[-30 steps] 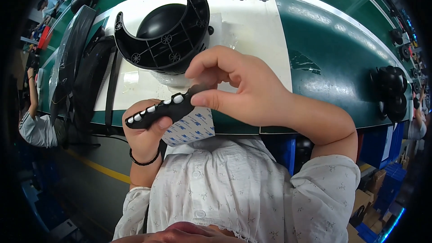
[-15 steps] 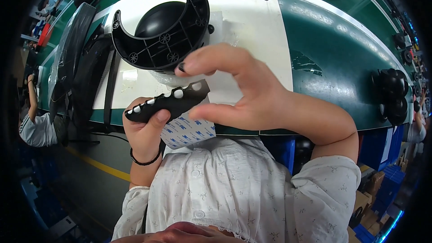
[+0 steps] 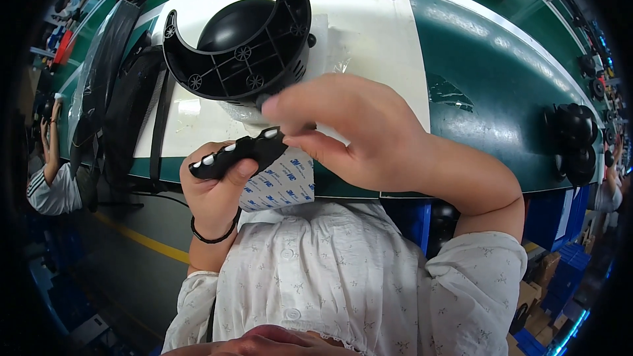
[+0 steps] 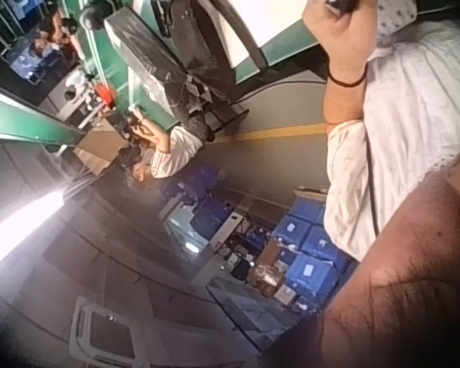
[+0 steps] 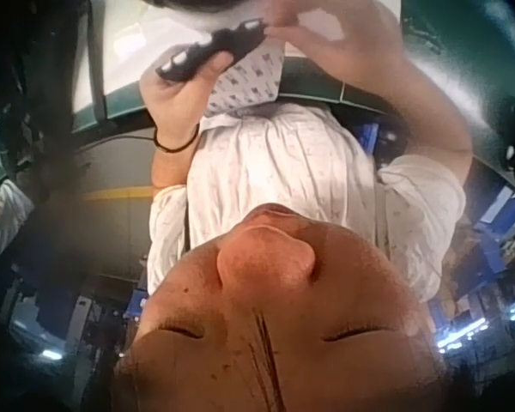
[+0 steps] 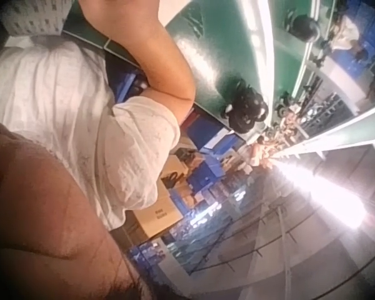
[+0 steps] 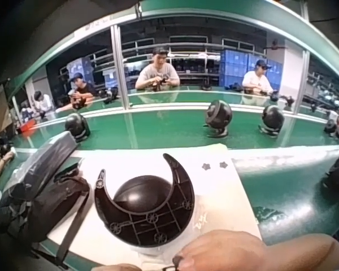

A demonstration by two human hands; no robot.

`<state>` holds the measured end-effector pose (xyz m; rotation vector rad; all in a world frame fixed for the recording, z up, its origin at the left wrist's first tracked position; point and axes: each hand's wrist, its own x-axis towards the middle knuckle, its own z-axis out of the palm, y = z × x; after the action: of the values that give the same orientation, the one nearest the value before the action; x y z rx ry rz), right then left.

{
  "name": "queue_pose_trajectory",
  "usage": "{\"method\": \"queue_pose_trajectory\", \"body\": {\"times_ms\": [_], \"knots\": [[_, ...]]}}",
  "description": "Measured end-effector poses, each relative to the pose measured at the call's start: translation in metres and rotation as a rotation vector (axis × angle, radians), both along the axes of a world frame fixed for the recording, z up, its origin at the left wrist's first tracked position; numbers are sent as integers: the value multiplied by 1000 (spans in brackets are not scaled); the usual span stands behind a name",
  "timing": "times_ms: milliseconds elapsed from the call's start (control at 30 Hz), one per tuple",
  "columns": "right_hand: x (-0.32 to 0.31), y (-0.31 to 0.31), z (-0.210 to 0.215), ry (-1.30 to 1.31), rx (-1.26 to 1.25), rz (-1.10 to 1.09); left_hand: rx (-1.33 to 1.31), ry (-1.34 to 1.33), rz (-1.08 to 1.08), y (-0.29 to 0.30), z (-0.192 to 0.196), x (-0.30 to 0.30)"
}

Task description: Manual assembly of components onto a curved black plastic housing at an industrial workstation.

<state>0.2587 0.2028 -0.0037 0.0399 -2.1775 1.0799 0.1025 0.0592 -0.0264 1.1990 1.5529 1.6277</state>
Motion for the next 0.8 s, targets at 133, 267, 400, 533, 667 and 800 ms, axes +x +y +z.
{"method": "queue_pose_trajectory", "body": {"times_ms": [133,267,400,533,667,800], "knots": [[2,-2,7,178,431,-60,1,-18,9,0,-1,0],[-14,-14,8,283,294,-61,1,53,-2,2,2,3],[-24,-16,5,250,249,-24,54,93,-25,5,3,6],[-11,-3,27,18,151,152,59,221,-10,7,2,0],[-20,11,33,129,140,-18,252,576,27,11,8,-7],[-38,16,36,148,-25,-126,226,803,237,17,12,-13]]}}
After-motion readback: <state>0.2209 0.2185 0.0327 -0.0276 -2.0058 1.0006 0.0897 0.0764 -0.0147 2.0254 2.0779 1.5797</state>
